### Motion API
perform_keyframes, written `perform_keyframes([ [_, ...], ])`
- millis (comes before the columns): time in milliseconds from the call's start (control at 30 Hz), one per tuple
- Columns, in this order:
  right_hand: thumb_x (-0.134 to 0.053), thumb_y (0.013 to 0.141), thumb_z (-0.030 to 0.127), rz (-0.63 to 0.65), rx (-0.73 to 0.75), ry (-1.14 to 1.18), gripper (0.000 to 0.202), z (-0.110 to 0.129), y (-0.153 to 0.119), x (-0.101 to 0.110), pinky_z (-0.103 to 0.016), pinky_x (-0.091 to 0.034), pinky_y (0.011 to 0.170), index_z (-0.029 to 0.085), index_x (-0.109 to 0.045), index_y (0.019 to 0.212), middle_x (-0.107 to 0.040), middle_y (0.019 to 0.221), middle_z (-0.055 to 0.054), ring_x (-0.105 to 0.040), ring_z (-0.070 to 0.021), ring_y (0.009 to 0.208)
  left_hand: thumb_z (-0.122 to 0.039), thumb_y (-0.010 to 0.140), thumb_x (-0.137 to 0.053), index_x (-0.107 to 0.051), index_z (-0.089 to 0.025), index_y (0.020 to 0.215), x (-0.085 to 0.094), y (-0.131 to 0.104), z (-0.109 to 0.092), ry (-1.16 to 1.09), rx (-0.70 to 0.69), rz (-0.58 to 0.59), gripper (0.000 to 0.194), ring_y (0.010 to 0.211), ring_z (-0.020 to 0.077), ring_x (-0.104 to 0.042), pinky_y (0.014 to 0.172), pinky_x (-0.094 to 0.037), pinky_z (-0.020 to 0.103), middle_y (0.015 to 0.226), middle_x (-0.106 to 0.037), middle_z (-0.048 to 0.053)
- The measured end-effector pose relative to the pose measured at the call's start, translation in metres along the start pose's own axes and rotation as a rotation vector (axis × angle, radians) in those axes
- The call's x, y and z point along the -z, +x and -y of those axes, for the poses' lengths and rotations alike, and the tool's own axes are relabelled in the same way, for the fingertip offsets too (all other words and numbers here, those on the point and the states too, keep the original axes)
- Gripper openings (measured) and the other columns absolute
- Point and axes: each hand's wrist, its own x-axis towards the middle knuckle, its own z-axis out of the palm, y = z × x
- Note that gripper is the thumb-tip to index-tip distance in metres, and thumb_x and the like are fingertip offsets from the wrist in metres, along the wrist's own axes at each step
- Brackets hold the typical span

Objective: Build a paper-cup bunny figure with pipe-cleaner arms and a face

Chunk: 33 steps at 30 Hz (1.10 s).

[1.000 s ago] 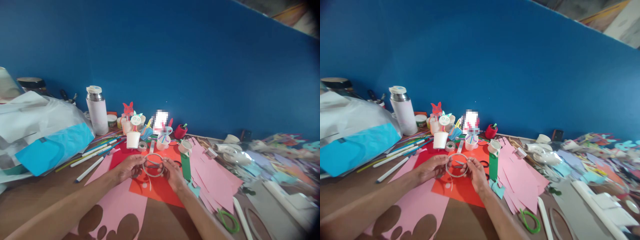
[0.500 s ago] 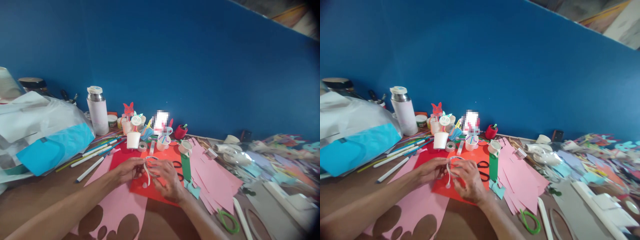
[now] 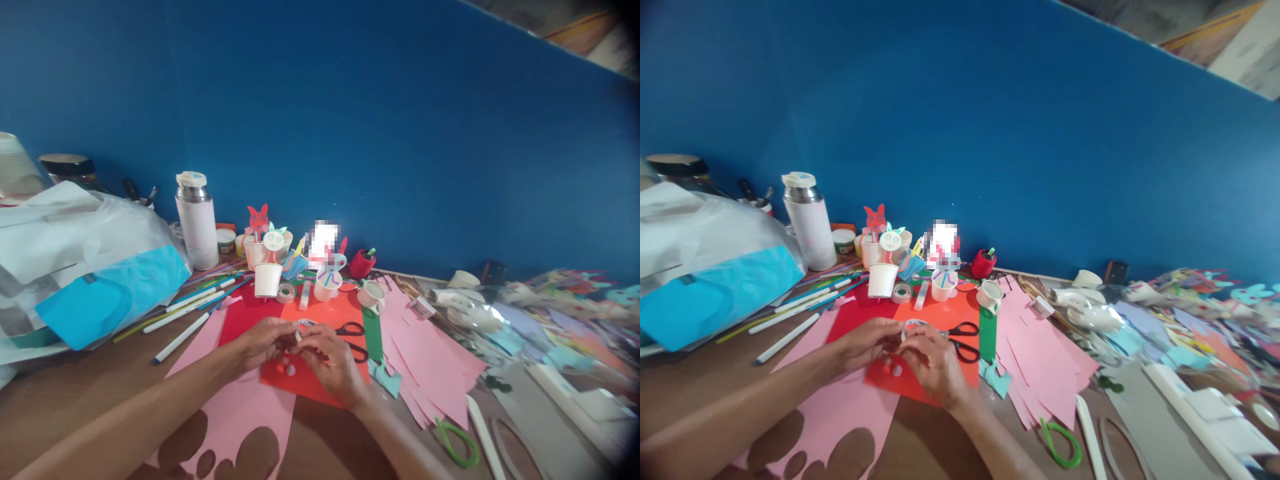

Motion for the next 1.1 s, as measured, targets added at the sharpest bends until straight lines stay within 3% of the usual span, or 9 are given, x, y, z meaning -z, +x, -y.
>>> perform_keyframes([
  [133, -0.053, 0.079, 0.029, -0.074, -0.243, 0.206, 0.012, -0.005, 0.001, 0.0, -0.022, -0.04, 0.053, 0.02, -0.061, 0.077, -0.057, 0.083, -0.003, -0.05, -0.0101, 0.059, -0.052, 0.071, -0.05, -0.057, -0.01, 0.066, -0.003, -0.001, -0.004, 0.309, 0.054, -0.111, 0.043, 0.042, 0.0143, -0.054, 0.035, -0.037, 0.021, 0.056, -0.06, 0.007],
  [200, -0.054, 0.078, 0.031, -0.084, -0.356, 0.298, 0.014, -0.009, 0.002, 0.001, -0.02, -0.035, 0.044, 0.019, -0.059, 0.076, -0.056, 0.078, -0.001, -0.043, -0.007, 0.049, -0.054, 0.07, -0.05, -0.053, -0.012, 0.058, -0.004, 0.0, -0.005, 0.445, 0.013, -0.198, 0.044, 0.035, 0.012, -0.049, 0.033, -0.033, 0.02, 0.045, -0.055, 0.004],
  [300, -0.055, 0.076, 0.034, -0.077, -0.447, 0.345, 0.016, -0.011, 0.004, 0.004, -0.019, -0.031, 0.042, 0.018, -0.057, 0.074, -0.054, 0.067, 0.001, -0.038, -0.006, 0.045, -0.049, 0.069, -0.054, -0.053, -0.013, 0.057, -0.005, 0.0, -0.006, 0.446, -0.106, -0.246, 0.038, 0.038, 0.0087, -0.046, 0.035, -0.033, 0.018, 0.048, -0.055, 0.001],
  [467, -0.057, 0.074, 0.035, -0.093, -0.468, 0.241, 0.019, -0.009, 0.008, 0.008, -0.019, -0.03, 0.045, 0.017, -0.059, 0.069, -0.052, 0.059, 0.002, -0.038, -0.0069, 0.047, -0.038, 0.068, -0.062, -0.06, -0.013, 0.082, -0.008, -0.003, -0.009, 0.284, -0.245, -0.139, 0.029, 0.061, 0.0111, -0.054, 0.048, -0.04, 0.019, 0.077, -0.063, 0.005],
  [767, -0.058, 0.072, 0.037, -0.006, -0.476, 0.213, 0.02, -0.004, 0.011, 0.006, -0.018, -0.027, 0.041, 0.018, -0.058, 0.067, -0.046, 0.05, 0.004, -0.037, -0.0068, 0.043, -0.031, 0.066, -0.064, -0.059, -0.012, 0.067, -0.012, -0.006, -0.013, 0.237, -0.293, -0.202, 0.02, 0.053, 0.0089, -0.05, 0.049, -0.038, 0.02, 0.063, -0.059, 0.002],
  [900, -0.059, 0.071, 0.038, 0.072, -0.544, 0.319, 0.021, -0.001, 0.016, 0.008, -0.018, -0.032, 0.041, 0.018, -0.058, 0.068, -0.048, 0.05, 0.005, -0.041, -0.0064, 0.04, -0.032, 0.069, -0.062, -0.058, -0.012, 0.067, -0.009, -0.006, -0.012, 0.158, -0.257, -0.163, 0.021, 0.058, 0.0104, -0.053, 0.05, -0.037, 0.02, 0.066, -0.061, 0.004],
  [1100, -0.059, 0.071, 0.036, 0.058, -0.55, 0.398, 0.019, -0.006, 0.024, 0.011, -0.018, -0.032, 0.042, 0.017, -0.056, 0.067, -0.05, 0.046, 0.006, -0.042, -0.0062, 0.039, -0.035, 0.073, -0.058, -0.06, -0.012, 0.076, -0.001, -0.004, -0.011, 0.206, -0.293, -0.11, 0.023, 0.055, 0.0104, -0.053, 0.049, -0.038, 0.021, 0.067, -0.061, 0.004],
])
